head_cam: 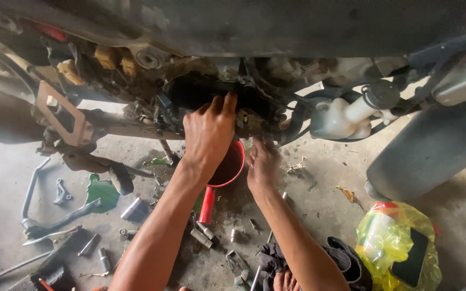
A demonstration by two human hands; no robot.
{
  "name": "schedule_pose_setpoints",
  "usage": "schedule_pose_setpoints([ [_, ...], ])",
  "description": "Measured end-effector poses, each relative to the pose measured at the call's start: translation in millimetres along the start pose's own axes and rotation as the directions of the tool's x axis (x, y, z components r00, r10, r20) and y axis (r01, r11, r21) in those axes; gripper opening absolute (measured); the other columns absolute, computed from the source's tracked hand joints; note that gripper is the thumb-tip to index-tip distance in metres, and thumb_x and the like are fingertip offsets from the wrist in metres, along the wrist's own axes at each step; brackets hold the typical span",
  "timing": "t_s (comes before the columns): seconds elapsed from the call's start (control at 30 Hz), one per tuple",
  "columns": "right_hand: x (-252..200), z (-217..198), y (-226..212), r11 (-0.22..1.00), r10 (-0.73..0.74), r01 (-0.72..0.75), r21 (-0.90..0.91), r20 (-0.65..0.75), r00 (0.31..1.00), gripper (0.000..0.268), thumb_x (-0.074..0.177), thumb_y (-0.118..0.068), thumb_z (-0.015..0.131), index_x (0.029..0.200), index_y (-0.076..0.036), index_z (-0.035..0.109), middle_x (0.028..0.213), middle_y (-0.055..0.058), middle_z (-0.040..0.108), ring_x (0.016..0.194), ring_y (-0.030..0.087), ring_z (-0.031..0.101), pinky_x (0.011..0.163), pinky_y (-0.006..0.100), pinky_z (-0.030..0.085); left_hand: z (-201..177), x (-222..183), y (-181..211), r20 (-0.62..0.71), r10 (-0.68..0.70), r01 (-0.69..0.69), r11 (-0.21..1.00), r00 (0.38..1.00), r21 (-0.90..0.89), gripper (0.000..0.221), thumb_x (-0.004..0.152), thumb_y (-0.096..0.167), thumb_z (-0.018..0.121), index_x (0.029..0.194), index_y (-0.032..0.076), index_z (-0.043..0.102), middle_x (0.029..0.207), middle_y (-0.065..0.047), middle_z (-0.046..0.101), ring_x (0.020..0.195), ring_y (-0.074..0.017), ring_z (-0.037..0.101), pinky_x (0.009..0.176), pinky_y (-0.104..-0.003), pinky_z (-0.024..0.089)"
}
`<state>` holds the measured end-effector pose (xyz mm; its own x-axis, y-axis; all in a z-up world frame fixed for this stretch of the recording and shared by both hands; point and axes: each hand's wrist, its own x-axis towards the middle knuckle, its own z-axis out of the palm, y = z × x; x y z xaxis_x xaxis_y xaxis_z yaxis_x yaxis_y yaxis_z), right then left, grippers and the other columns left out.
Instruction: Tightening bolts on a motorcycle engine casing cover using a T-handle socket wrench and manually aligning the part.
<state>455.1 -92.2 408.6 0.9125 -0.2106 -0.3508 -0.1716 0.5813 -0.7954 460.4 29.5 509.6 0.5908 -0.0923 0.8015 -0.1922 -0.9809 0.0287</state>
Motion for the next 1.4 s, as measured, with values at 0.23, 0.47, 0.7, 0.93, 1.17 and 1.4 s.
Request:
schedule_pose_setpoints([
  [0.23,16.0,-10.3,18.9,0.996,-0.087,0.087,-0.011,-0.037,0.996,0.023,0.088,-0.014,0.08,0.076,-0.017,0.061,0.055,-0.006,0.039,0.046,0.006,0.037,0.04,0.018,0.029,-11.7,3.6,4.3,-0.061,0.014,-0.01,0.997,0.998,0.074,0.013,0.093,0.021,0.069,0.104,0.016,0.075,0.071,-0.002,0.066,0.053,-0.0226,0.068,0.045,-0.036,0.055],
  [0.47,8.1,-3.3,16.5,0.994,-0.08,0.074,-0.078,-0.08,0.994,0.024,0.085,-0.014,0.078,0.072,-0.016,0.058,0.051,-0.003,0.043,0.04,0.005,0.036,0.038,0.02,0.027,3.4,0.7,-0.3,-0.019,0.066,-0.064,0.995,0.998,0.071,0.02,0.087,0.012,0.069,0.106,0.014,0.075,0.068,-0.001,0.065,0.051,-0.0208,0.067,0.042,-0.035,0.055],
  [0.7,14.9,-3.9,12.6,0.977,-0.14,0.121,-0.178,-0.103,0.985,0.016,0.086,-0.013,0.078,0.078,-0.011,0.065,0.056,-0.001,0.05,0.045,0.003,0.042,0.041,0.019,0.032,-14.7,10.7,6.1,0.08,0.037,-0.04,0.999,0.996,0.028,0.025,0.085,0.014,0.072,0.11,0.013,0.076,0.072,-0.004,0.068,0.053,-0.0247,0.068,0.043,-0.04,0.054],
  [0.93,4.2,3.5,3.8,0.965,-0.208,0.191,-0.178,-0.081,0.975,0.017,0.086,-0.015,0.076,0.074,-0.01,0.064,0.053,0.004,0.051,0.044,0.006,0.044,0.042,0.02,0.031,-0.6,-0.8,0.5,-0.015,0.023,-0.021,0.994,1.0,0.11,0.012,0.091,0.011,0.067,0.101,0.009,0.074,0.069,-0.005,0.066,0.052,-0.0239,0.067,0.043,-0.036,0.053],
  [1.17,-28.9,3.4,-6.3,0.988,-0.095,0.083,-0.134,-0.082,0.992,0.008,0.087,-0.016,0.074,0.085,-0.012,0.067,0.06,0.002,0.054,0.051,0.007,0.051,0.046,0.022,0.035,-11.3,5.3,-1.5,0.048,0.094,-0.096,0.994,0.994,0.045,0.024,0.09,0.012,0.066,0.113,0.018,0.074,0.072,-0.001,0.066,0.054,-0.021,0.068,0.042,-0.037,0.054],
  [1.4,-23.1,-39.3,30.7,0.997,0.046,-0.053,0.063,0.101,0.994,0.018,0.1,-0.033,0.058,0.105,-0.017,0.063,0.084,0.005,0.066,0.062,0.014,0.055,0.044,0.023,0.034,-1.1,-1.2,-5.4,0.038,0.165,-0.169,0.974,0.986,0.148,0.031,0.085,0.005,0.066,0.115,0.007,0.071,0.071,-0.003,0.063,0.055,-0.0205,0.067,0.043,-0.036,0.054],
])
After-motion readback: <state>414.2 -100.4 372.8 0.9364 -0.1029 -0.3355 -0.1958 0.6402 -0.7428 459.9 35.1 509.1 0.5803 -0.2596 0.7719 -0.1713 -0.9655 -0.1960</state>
